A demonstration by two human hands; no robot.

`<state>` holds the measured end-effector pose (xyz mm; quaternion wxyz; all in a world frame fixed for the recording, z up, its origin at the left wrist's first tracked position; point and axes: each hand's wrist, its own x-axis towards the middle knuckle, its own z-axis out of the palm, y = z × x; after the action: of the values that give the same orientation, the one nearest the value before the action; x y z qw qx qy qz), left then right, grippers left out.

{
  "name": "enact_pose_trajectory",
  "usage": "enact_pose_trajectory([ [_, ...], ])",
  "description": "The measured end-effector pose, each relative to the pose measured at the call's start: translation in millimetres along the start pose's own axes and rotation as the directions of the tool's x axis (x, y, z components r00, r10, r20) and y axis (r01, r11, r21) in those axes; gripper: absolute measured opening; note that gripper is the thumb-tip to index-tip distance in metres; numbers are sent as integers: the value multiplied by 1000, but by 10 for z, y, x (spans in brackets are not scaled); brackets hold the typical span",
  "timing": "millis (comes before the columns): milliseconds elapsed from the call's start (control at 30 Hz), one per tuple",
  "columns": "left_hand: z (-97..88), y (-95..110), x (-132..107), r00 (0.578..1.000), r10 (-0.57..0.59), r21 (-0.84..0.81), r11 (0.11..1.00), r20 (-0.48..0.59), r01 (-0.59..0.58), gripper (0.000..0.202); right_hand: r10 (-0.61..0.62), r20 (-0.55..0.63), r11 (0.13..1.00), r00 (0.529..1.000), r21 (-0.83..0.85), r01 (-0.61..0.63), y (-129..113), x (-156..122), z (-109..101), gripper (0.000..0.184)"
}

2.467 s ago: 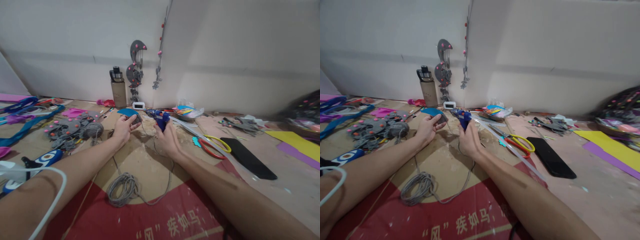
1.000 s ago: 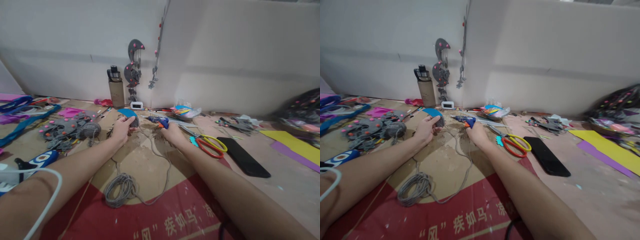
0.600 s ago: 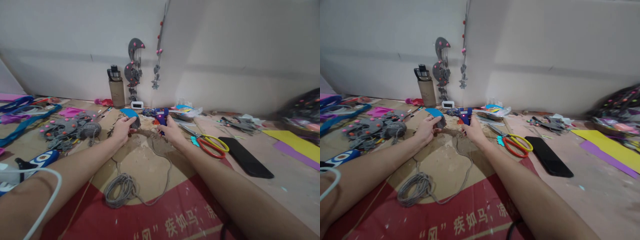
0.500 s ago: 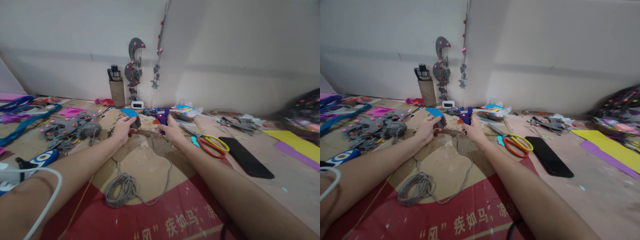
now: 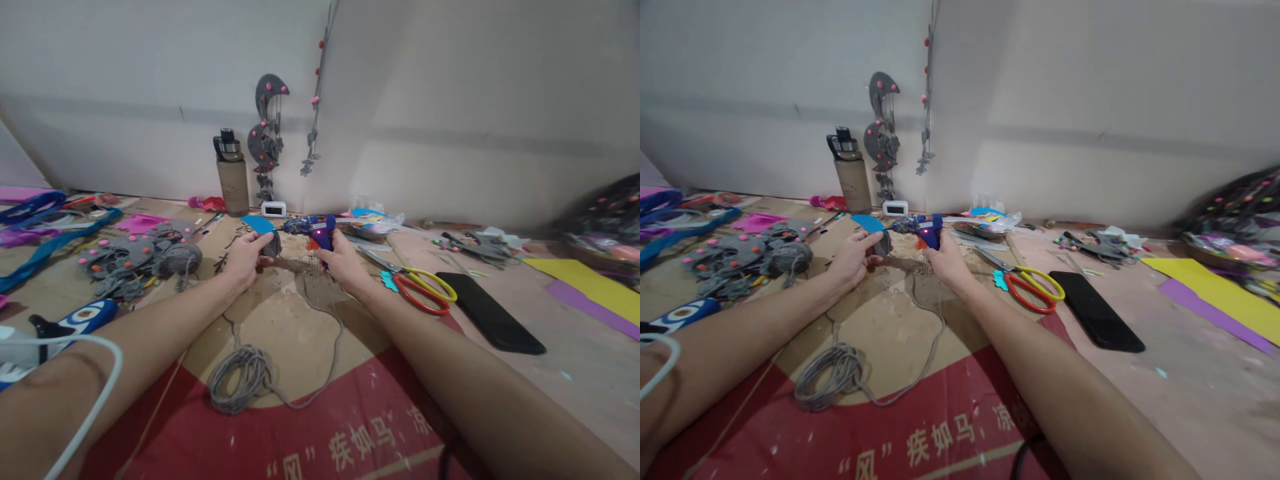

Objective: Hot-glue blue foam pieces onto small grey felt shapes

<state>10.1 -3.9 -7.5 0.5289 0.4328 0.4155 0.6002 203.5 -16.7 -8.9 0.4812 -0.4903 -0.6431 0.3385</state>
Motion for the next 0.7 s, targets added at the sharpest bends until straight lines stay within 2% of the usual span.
enact_pose_trajectory([
  [333, 20, 36, -33, 1000, 11, -38, 999, -10, -11, 21, -99, -72, 989, 992, -121, 90, 40, 22, -18, 37],
  [533, 24, 52, -40, 1000, 6, -37, 999, -26, -6, 19, -102, -89, 985, 991, -151, 88, 8, 21, -29, 37],
  [700, 20, 52, -27, 999, 25, -56, 998, -32, -27, 15, -88, -99, 991, 991, -110, 77, 17, 38, -47, 37],
])
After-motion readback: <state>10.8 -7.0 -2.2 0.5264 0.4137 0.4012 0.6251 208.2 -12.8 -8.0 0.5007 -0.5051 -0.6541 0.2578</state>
